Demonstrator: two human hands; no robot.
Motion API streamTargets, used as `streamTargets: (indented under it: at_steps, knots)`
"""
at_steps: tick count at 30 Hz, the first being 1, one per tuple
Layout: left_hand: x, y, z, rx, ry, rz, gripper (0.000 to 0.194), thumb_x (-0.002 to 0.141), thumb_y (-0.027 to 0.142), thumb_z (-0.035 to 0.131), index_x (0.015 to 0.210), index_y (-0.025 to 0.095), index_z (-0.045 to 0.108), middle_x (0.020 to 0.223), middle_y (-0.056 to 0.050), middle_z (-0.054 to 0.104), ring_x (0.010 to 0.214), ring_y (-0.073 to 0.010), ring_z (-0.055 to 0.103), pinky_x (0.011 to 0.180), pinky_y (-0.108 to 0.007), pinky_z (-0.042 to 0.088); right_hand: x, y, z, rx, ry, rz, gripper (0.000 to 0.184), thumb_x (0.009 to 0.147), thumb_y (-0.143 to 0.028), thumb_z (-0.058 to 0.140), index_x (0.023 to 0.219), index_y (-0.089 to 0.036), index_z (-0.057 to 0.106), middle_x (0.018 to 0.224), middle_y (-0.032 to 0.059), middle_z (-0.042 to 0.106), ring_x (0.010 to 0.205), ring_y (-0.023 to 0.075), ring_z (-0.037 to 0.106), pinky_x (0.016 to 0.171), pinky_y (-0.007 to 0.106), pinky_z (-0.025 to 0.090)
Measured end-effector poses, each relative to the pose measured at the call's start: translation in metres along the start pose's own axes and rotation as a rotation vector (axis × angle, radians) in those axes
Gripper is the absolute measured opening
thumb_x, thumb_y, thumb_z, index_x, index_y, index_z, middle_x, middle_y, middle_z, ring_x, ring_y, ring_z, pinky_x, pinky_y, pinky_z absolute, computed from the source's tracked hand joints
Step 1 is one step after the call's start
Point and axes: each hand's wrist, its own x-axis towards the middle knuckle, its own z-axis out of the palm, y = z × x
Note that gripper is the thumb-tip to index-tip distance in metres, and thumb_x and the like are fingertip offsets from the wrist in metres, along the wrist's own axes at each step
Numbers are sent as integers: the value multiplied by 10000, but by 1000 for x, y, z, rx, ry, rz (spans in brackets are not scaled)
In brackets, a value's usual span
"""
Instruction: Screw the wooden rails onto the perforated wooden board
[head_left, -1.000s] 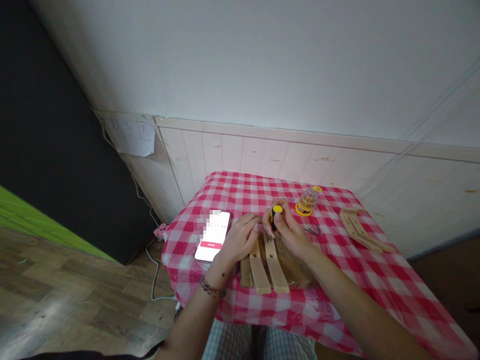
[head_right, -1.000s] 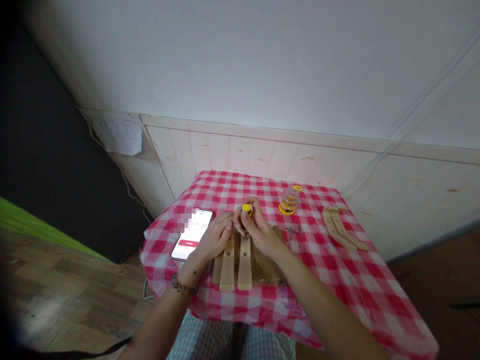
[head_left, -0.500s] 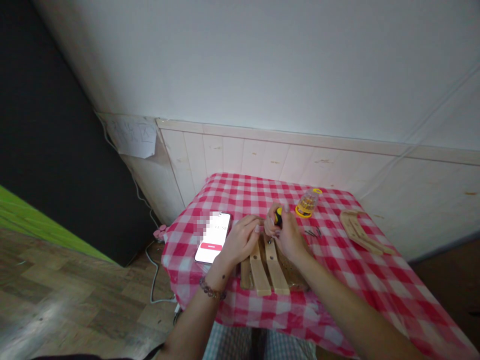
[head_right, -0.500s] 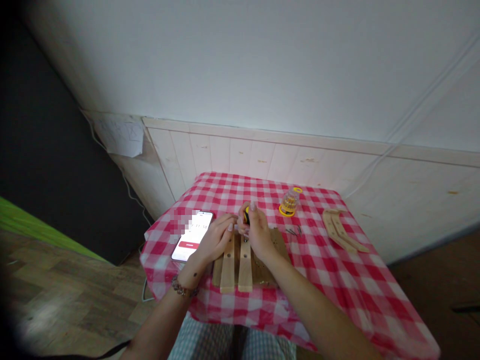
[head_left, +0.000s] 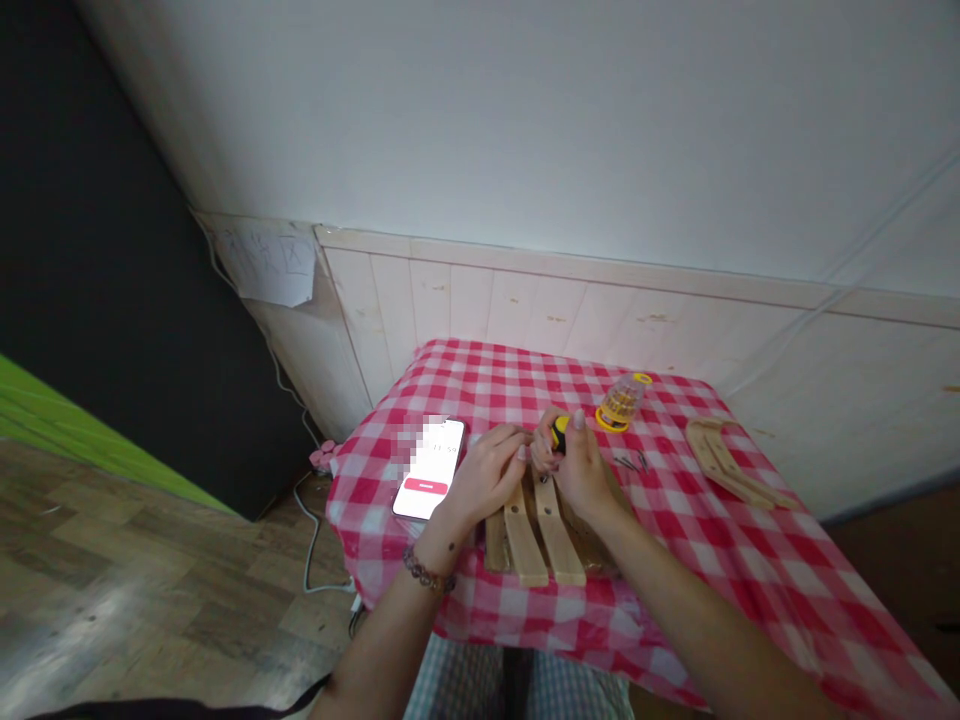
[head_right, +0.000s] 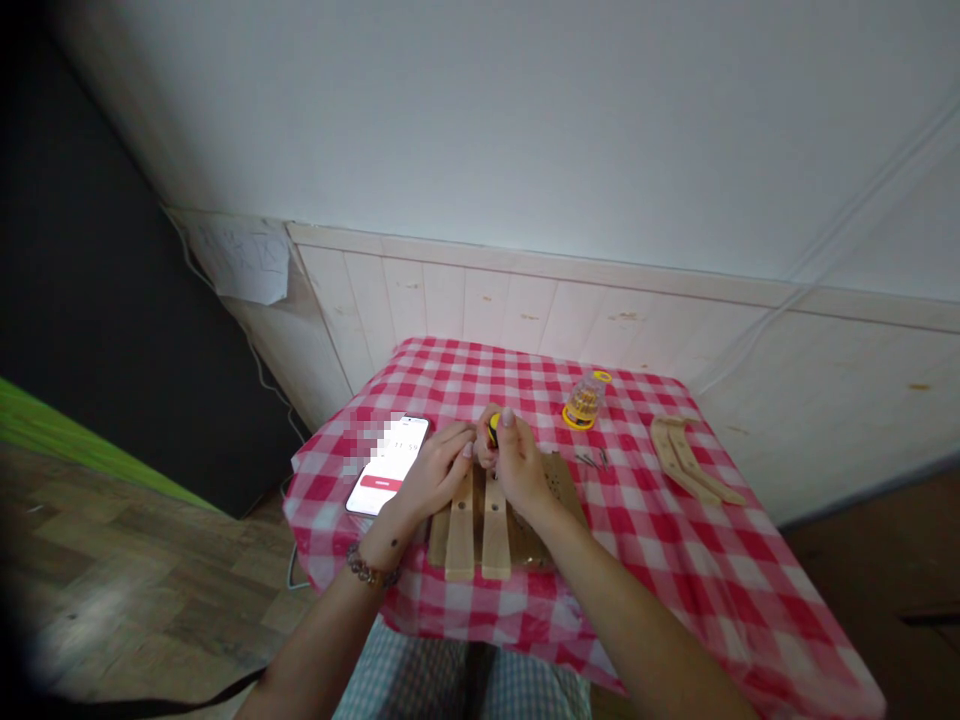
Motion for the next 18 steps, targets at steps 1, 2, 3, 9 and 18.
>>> streamTargets:
  at_steps: [1, 2, 3, 9, 18]
  knots:
    - [0, 0, 0, 0, 0, 2, 292, 1032, 225, 342, 964, 177, 622, 968, -104, 680, 920, -247, 646, 829, -374, 532, 0, 0, 0, 0, 1, 1, 614, 900, -785, 429, 615, -242, 460, 458, -76, 305, 406, 111, 289, 413, 266, 240]
    - [0, 0, 0, 0, 0, 4, 302, 1035, 229, 335, 960, 177, 622, 959, -105, 678, 919, -248, 645, 830, -375, 530, 0, 0, 1, -1, 3, 5, 621, 900, -789, 421, 609, -242, 459, 460, -73, 307, 412, 114, 295, 417, 267, 246]
    - [1, 0, 0, 0, -1, 6, 310, 1038, 233, 329, 956, 178, 623, 950, -104, 676, 918, -248, 643, 831, -375, 528, 0, 0, 1, 0, 5, 8, 626, 900, -792, 415, 603, -242, 455, 461, -70, 308, 415, 116, 297, 421, 268, 252]
    - [1, -1, -1, 4, -9, 8, 341, 1056, 264, 310, 946, 181, 623, 963, -104, 673, 915, -245, 635, 820, -371, 524, 1, 0, -1, -22, 22, -1, 623, 888, -796, 435, 597, -245, 455, 449, -71, 299, 413, 120, 295, 420, 269, 266]
    - [2, 0, -1, 1, -5, 13, 375, 1072, 315, 291, 927, 186, 612, 951, -98, 666, 900, -244, 636, 810, -369, 526, 2, 2, -4, 1, 46, 26, 632, 842, -831, 468, 598, -249, 444, 428, -83, 270, 388, 107, 235, 403, 265, 235]
